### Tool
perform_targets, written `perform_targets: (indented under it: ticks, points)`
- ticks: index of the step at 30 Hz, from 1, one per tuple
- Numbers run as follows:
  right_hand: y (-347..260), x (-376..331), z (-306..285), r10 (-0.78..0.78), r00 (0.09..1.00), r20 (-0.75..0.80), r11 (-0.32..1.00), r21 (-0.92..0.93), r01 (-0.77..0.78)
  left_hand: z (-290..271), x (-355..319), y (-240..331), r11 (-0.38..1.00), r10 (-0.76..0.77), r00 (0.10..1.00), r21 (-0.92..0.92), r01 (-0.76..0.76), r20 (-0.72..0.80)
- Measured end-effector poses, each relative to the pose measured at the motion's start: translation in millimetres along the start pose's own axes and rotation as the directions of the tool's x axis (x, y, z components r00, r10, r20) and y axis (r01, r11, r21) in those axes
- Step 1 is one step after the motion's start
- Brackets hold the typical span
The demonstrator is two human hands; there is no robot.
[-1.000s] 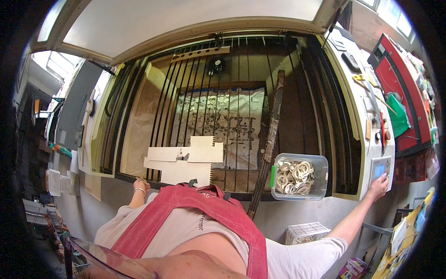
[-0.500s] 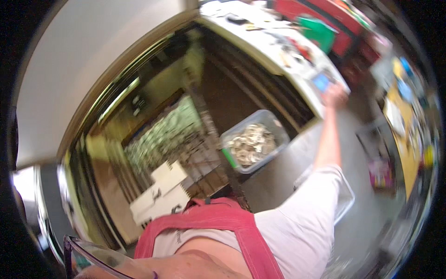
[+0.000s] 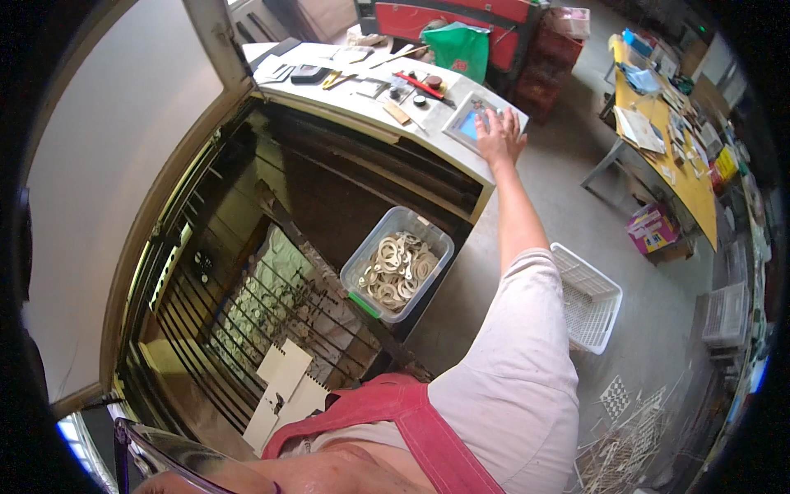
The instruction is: The person picks up small round buttons from a tray inside a display case and places them into a plastic container. They also handle a white template with circular cutouts, positioning it against the case interior.
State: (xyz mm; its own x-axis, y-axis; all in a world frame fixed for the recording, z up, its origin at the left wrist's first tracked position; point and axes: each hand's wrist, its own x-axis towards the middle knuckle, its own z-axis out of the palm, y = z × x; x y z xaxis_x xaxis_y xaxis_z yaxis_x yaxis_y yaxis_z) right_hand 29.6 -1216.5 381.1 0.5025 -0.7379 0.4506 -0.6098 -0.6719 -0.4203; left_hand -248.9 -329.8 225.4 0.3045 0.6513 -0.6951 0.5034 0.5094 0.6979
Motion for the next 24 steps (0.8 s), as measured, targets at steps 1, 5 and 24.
perform_targets:
  ticks: [1, 5, 24]
  points:
    - [9.2, 6.0, 11.4, -0.030, 0.999, 0.014, 0.997, -0.064, 0.031, -17.7, 1.6, -2.4, 1.000, -0.005, 1.000, -0.031, 0.005, -0.011]
    - [93.6, 49.2, 36.9, -0.677, 0.687, -0.264, 0.734, -0.302, 0.608, -98.1, -2.4, -5.7, 0.972, -0.032, 0.999, -0.234, 0.026, -0.023]
    - [-36.6, -6.7, 4.4, -0.346, 0.883, -0.316, 0.931, 0.000, 0.365, -162.8, -15.5, -0.5, 0.963, 0.268, 0.841, 0.153, -0.221, -0.470]
